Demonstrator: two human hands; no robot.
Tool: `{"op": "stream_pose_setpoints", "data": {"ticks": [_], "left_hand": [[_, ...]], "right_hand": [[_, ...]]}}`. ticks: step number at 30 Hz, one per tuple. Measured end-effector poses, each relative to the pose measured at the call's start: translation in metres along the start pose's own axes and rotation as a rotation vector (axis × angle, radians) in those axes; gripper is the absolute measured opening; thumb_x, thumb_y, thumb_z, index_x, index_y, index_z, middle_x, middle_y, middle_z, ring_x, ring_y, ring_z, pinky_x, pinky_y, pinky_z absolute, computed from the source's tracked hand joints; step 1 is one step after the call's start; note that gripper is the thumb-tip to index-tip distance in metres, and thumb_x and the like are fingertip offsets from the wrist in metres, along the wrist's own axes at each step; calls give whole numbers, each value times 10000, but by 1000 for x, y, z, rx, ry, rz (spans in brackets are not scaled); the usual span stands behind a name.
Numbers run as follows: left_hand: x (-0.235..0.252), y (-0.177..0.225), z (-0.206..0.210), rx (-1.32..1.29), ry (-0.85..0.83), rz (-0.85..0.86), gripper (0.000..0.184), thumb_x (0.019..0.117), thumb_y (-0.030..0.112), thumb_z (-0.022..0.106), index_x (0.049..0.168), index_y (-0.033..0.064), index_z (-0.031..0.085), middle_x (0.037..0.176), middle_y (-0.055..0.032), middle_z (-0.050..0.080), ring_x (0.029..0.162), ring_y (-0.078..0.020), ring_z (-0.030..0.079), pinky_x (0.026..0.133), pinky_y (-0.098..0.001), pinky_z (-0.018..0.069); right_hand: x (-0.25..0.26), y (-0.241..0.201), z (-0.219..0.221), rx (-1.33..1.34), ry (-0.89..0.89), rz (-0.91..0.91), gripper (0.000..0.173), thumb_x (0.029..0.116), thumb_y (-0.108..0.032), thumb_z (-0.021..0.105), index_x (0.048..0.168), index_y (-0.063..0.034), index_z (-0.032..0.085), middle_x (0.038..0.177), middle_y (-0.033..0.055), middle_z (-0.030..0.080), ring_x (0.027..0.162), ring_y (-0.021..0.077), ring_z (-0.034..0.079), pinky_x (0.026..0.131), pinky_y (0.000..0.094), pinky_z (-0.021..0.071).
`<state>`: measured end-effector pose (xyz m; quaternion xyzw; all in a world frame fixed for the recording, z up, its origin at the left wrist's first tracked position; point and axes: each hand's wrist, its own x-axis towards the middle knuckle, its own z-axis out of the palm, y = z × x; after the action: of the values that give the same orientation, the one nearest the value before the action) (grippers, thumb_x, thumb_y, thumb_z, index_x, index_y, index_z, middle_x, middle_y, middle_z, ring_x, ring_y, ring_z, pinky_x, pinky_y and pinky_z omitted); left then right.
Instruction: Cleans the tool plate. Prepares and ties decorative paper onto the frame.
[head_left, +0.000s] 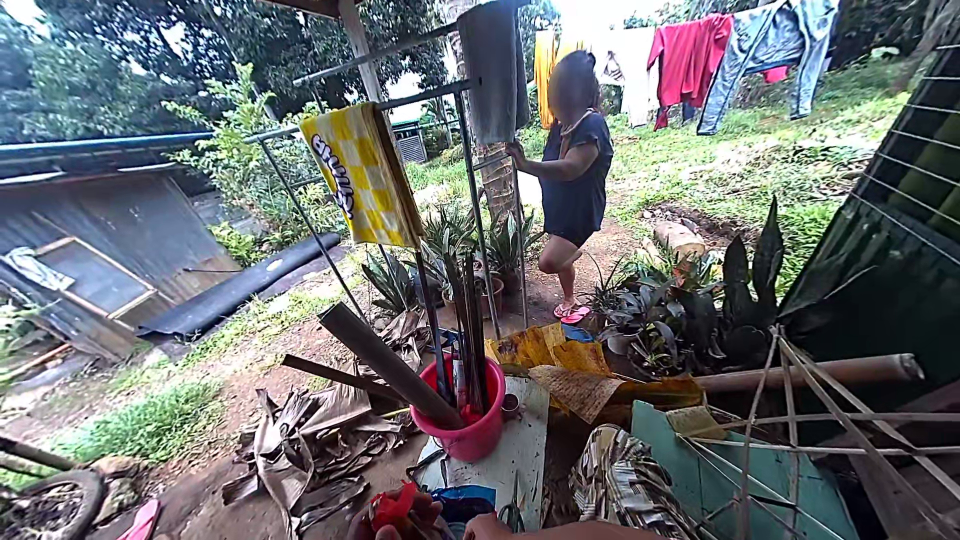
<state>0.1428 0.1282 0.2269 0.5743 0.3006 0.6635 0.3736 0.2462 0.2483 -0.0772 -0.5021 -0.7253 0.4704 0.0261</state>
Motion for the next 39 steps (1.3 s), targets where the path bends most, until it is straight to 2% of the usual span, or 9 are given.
{"op": "stream_pose_setpoints", "data": {"ticks": [5, 9, 12, 17, 21, 26, 32, 35, 39], "left_hand": [[8, -9, 10, 26, -17, -19, 411, 1103, 427, 367, 1246, 87, 549, 1073, -39, 747, 926, -196, 745, 835, -349, 637], [18, -8, 34, -50, 9, -99, 661, 973, 675, 424, 1252, 100, 593, 1074, -33, 740, 934, -197, 737, 840, -355, 629], [26, -5, 51, -86, -51, -105, 673, 967, 689, 420, 1243, 109, 621, 1035, -11, 735, 923, -155, 724, 839, -335, 619], [34, -7, 76, -104, -148, -80, 554, 1040, 577, 385, 1249, 124, 626, 1055, 33, 723, 977, -90, 700, 893, -294, 596], [37, -9, 90, -83, -154, -72, 521, 1067, 524, 383, 1231, 94, 625, 1057, 41, 714, 979, -58, 687, 895, -267, 584], [35, -8, 97, -45, -130, -82, 521, 1086, 492, 356, 1232, 79, 639, 1083, 61, 704, 1013, -20, 661, 922, -230, 552], [34, -10, 97, -63, -137, -49, 462, 1114, 376, 327, 1272, 46, 609, 1152, 25, 711, 1040, -63, 679, 936, -254, 565], [34, -13, 94, -70, -162, -44, 383, 1081, 313, 447, 1288, 20, 581, 1125, 18, 704, 1002, -59, 677, 898, -245, 568], [26, -14, 97, -46, -110, -52, 401, 923, 252, 715, 1248, 58, 583, 1053, 68, 723, 947, -27, 693, 853, -232, 589]], "right_hand": [[-54, -38, -99, 640, 289, -58, 393, 1104, -269, 439, 1333, 40, 517, 1039, 182, 705, 876, 247, 713, 851, 422, 575], [-151, -97, -199, 678, 543, -474, 352, 1112, -222, 348, 1239, 65, 507, 950, 119, 724, 865, 152, 712, 844, 350, 575], [-205, -131, -235, 607, 596, -780, 270, 1111, -203, 304, 1164, -10, 485, 969, 59, 729, 956, 114, 696, 928, 328, 543], [-230, -155, -246, 765, 463, -906, 257, 1117, -200, 269, 1157, -58, 479, 1048, 94, 734, 1057, 169, 695, 998, 353, 522], [-225, -160, -237, 834, 621, -1031, 227, 1119, -232, 305, 1139, -95, 485, 868, 55, 702, 964, 195, 718, 988, 399, 550], [-226, -158, -232, 473, 1059, -1085, 227, 1116, -275, 400, 1165, -71, 487, 750, -19, 603, 723, 45, 634, 722, 237, 565], [-246, -156, -234, 322, 1096, -1034, 215, 1102, -218, 439, 1146, -20, 509, 679, -18, 519, 565, -5, 512, 562, 176, 493], [-265, -165, -236, 208, 1085, -1014, 259, 1104, -235, 445, 1130, 6, 537, 692, -7, 524, 567, -12, 501, 547, 152, 473], [-292, -188, -234, -25, 1002, -1020, 258, 1086, -226, 490, 1088, 1, 611, 816, 64, 654, 696, 89, 627, 655, 251, 557]]}}
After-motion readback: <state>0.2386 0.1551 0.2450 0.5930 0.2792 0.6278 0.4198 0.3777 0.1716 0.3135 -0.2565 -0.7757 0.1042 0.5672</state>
